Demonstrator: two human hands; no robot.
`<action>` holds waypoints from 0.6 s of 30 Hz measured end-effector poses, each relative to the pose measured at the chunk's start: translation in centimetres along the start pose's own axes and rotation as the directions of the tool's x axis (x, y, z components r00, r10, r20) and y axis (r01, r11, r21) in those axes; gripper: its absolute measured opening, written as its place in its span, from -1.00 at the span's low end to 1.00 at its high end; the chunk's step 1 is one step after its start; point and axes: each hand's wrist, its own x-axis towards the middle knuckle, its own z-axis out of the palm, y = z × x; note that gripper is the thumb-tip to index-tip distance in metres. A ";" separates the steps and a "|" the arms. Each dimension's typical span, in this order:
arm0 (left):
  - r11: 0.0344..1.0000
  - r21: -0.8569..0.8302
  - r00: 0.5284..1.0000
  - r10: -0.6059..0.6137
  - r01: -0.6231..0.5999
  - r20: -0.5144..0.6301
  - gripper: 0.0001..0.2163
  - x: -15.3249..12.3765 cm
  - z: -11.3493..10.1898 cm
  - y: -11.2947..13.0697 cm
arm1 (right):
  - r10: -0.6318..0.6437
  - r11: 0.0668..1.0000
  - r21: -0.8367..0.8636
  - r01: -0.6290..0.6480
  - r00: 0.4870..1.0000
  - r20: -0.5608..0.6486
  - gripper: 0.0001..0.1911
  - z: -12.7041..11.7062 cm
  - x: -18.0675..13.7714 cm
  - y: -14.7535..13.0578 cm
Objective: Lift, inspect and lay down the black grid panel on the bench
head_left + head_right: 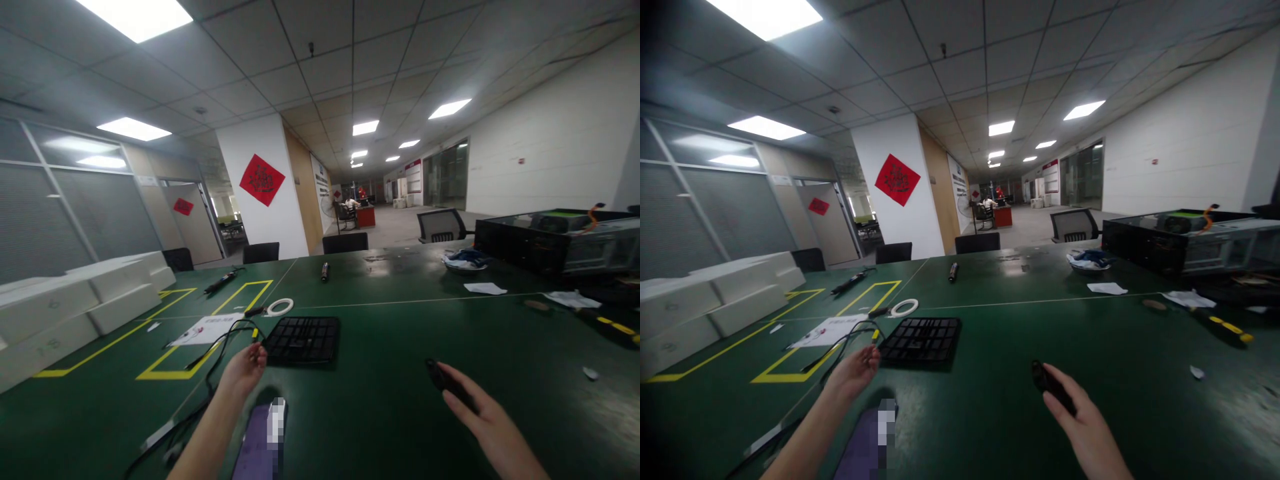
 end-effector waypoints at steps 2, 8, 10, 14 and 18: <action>0.989 0.146 0.998 0.027 -0.036 0.060 -0.78 0.3 2.1 0.7 | -0.067 0.997 -0.034 0.069 0.996 0.067 -0.39 1.3 -0.2 1.1; 0.797 0.583 0.984 0.081 -0.161 0.161 -0.75 1.1 7.0 2.2 | -0.174 0.968 -0.154 0.200 0.970 0.171 -0.48 2.7 -0.7 1.8; 0.710 0.679 0.979 0.080 -0.188 0.187 -0.77 1.4 7.7 2.5 | -0.182 0.964 -0.160 0.213 0.966 0.184 -0.47 2.7 -0.6 1.5; 0.582 0.782 0.972 0.068 -0.222 0.225 -0.77 1.4 8.5 3.1 | -0.120 0.979 -0.138 0.153 0.969 0.218 -0.47 2.6 -0.7 0.7; 0.542 0.786 0.954 0.126 -0.296 0.273 -0.72 -1.4 9.3 3.9 | -0.105 0.984 -0.119 0.131 0.974 0.201 -0.49 2.6 -1.0 0.1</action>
